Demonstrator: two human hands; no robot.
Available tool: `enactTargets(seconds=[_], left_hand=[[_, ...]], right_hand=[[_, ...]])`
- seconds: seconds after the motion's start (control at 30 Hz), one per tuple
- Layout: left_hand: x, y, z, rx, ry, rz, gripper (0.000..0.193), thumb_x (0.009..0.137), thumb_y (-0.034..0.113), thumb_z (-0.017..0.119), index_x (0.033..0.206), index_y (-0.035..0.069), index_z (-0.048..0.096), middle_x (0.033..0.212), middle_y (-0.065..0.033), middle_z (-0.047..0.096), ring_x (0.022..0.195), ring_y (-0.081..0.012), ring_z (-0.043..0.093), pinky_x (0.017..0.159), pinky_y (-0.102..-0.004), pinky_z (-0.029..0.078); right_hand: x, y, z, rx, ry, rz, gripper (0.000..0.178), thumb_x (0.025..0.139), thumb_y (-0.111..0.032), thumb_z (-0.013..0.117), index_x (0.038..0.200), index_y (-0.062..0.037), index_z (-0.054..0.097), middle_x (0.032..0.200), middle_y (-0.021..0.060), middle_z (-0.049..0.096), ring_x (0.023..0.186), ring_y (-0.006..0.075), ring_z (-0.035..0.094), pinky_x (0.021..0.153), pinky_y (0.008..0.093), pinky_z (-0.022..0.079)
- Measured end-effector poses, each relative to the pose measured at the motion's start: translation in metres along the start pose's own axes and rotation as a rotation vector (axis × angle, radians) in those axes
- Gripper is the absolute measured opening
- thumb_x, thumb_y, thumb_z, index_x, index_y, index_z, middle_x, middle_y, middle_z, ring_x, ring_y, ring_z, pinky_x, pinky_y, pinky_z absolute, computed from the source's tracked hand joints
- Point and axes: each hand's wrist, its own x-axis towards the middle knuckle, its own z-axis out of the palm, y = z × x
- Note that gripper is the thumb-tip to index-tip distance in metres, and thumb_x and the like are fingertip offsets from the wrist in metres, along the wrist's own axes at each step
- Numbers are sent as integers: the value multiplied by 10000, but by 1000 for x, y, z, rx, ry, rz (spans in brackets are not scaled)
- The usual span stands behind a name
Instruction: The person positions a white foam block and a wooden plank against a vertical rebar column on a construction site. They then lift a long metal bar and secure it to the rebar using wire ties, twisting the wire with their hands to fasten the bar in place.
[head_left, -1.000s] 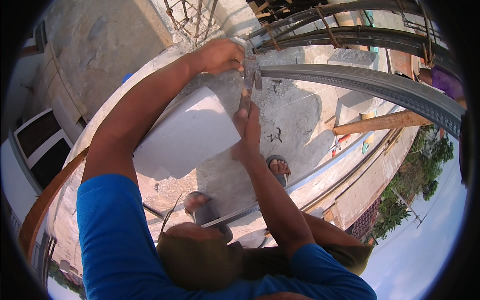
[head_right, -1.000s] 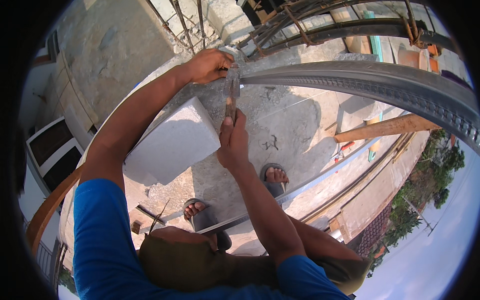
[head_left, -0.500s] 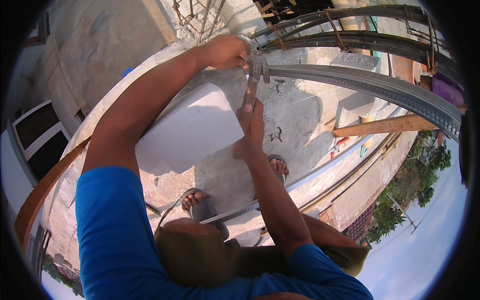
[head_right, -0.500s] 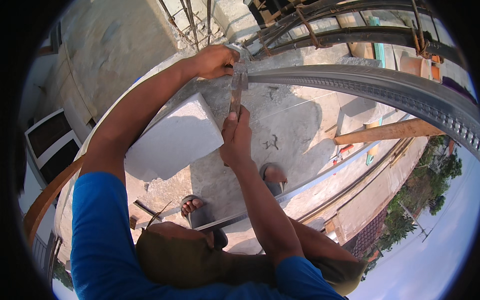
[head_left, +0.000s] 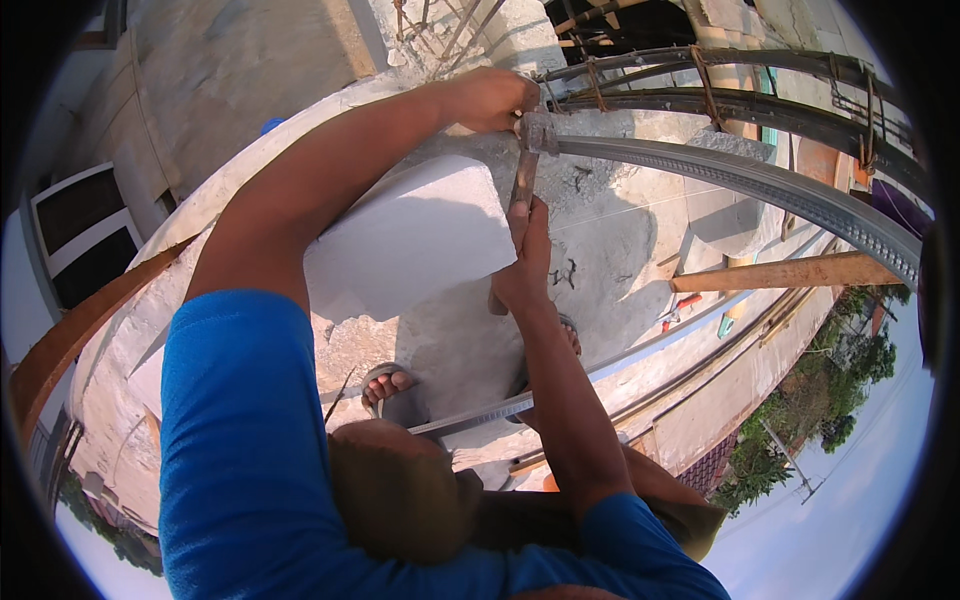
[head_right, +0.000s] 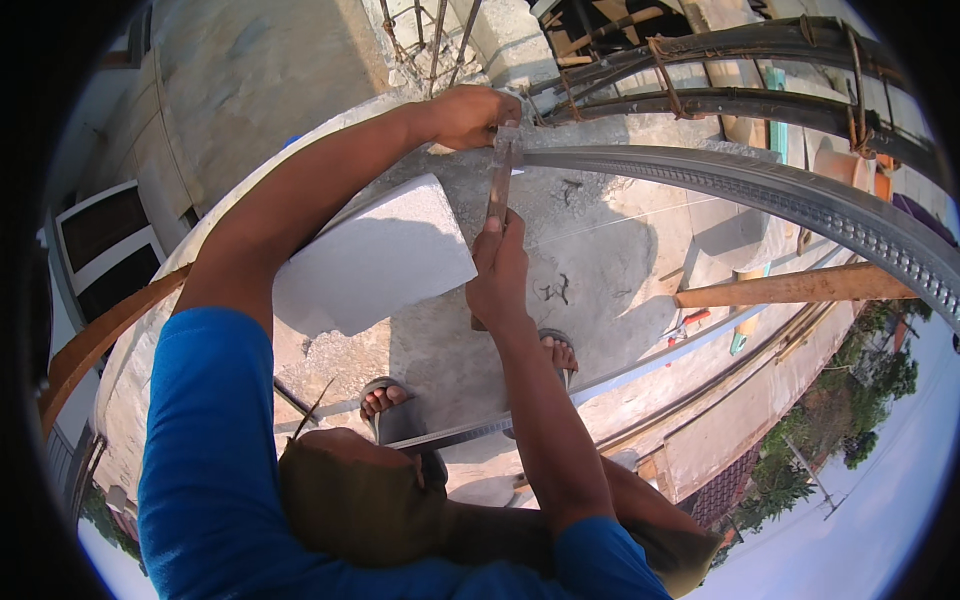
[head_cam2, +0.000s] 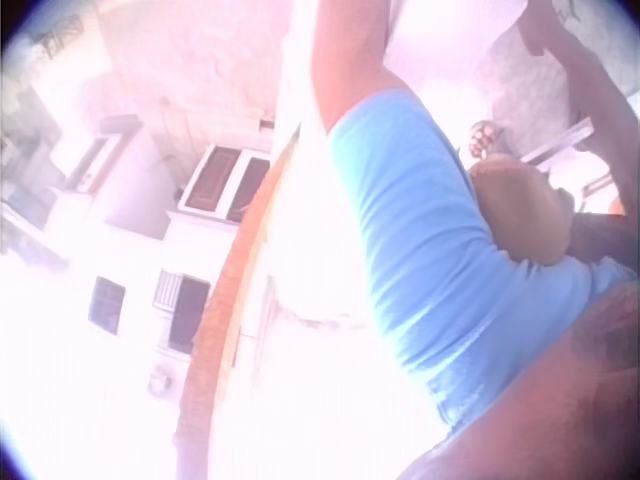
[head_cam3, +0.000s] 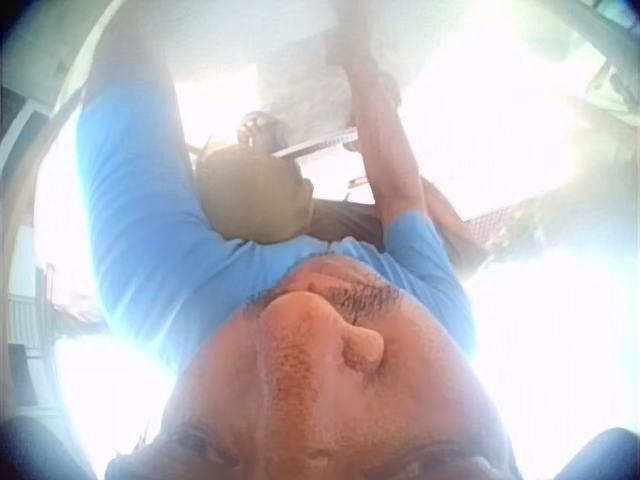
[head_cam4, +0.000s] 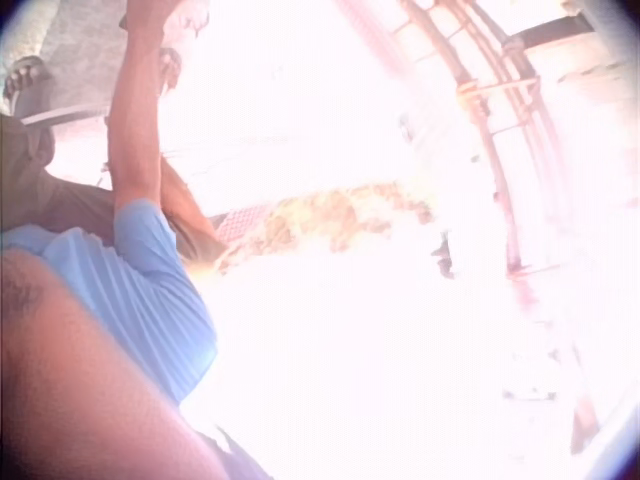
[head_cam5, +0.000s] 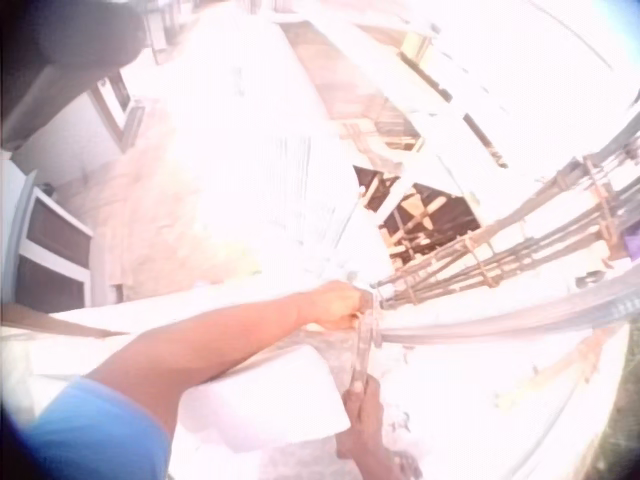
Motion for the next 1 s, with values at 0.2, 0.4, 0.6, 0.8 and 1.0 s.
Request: enactTargets(seconds=[0.2, 0.4, 0.6, 0.8, 1.0], left_hand=[[3, 5, 0, -105, -3, -79, 292, 793, 175, 803, 1024, 58, 667, 1001, -136, 718, 1036, -361, 675, 899, -462, 526], [2, 1, 4, -102, 57, -45, 303, 787, 192, 811, 1017, 57, 668, 993, -137, 719, 1028, -359, 675, 909, -464, 524], [1, -4, 3, -74, 41, -3, 303, 792, 199, 805, 1017, 42, 677, 1005, -154, 718, 1041, -369, 670, 908, -471, 526], [-3, 19, -24, -116, -132, -132, 325, 866, 133, 715, 1168, 23, 666, 1079, -199, 715, 1019, -368, 692, 876, -470, 533], [-10, 25, -74, -356, 235, -112, 300, 1010, 170, 583, 1260, 32, 676, 1155, -183, 715, 1051, -261, 706, 915, -410, 560]], right_hand=[[8, 8, 3, 16, 28, -77, 443, 1149, -370, 358, 1282, 37, 473, 758, 62, 573, 677, 144, 546, 637, 346, 454], [2, 10, 8, 84, 79, -78, 433, 1147, -355, 367, 1282, 40, 482, 777, 71, 581, 675, 152, 546, 652, 354, 459], [-5, -29, -14, 189, -38, 198, 407, 1130, -296, 409, 1353, 42, 445, 805, 55, 583, 599, 112, 543, 563, 320, 494], [-17, -59, -60, 140, -134, 16, 562, 1062, -181, 533, 1553, -11, 319, 953, 135, 677, 671, 162, 646, 626, 337, 556], [-13, -65, -60, -245, -187, 55, 617, 1047, -92, 503, 1613, -51, 258, 1228, 266, 684, 1030, 462, 702, 935, 531, 530]])
